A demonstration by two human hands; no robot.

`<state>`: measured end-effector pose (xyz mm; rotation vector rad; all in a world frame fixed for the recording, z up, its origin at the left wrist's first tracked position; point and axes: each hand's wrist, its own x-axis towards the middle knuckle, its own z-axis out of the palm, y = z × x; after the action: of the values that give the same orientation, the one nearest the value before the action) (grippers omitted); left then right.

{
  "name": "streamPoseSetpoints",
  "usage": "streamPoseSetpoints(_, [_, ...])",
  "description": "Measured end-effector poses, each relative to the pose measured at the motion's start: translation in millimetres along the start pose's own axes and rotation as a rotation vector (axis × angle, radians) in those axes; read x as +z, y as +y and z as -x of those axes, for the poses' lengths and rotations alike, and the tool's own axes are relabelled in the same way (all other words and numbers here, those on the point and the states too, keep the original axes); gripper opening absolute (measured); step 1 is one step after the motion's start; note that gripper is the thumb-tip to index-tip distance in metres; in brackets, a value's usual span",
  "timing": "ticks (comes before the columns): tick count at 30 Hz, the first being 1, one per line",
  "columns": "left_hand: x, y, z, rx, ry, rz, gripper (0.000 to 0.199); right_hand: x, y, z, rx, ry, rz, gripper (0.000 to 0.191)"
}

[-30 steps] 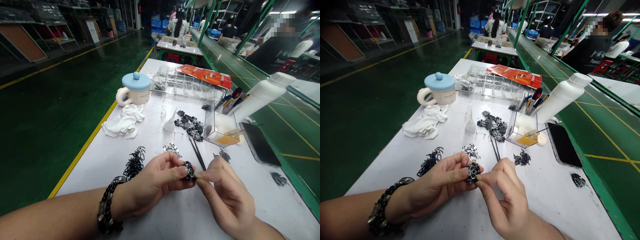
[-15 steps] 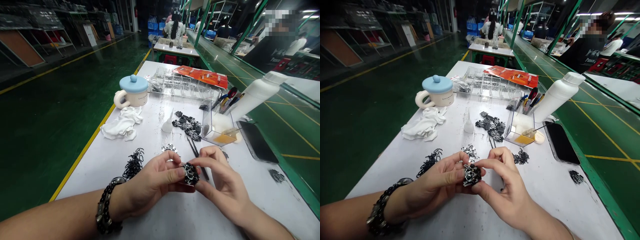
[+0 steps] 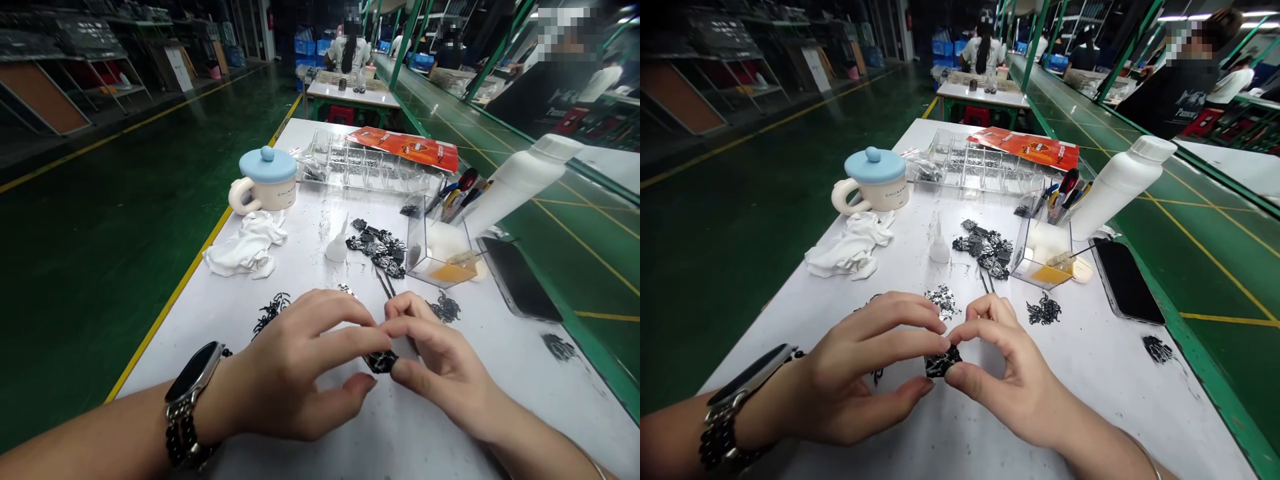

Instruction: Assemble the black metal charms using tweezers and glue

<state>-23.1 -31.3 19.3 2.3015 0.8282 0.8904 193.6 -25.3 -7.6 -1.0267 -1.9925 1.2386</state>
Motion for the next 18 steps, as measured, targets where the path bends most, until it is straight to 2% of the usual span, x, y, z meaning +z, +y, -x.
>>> streamPoseSetpoints(11, [5.4, -7.2, 2.4, 0.091, -0.06, -0.161, 0.027, 1.8, -2.6, -0.7, 0.051, -0.062, -0.037, 0.016])
streamPoseSetpoints(16, [12.2, -8.2, 1.7, 0.183, 0.084, -0.214, 0.02, 2.2, -4.7, -1.6, 0.093, -0.093, -0.049, 0.019])
streamPoseSetpoints(18, [15.0, -7.8, 1.1, 0.192, 0.108, -0.236, 0.016, 3.2, -4.2, -1.0, 0.084, -0.094, -0.026, 0.019])
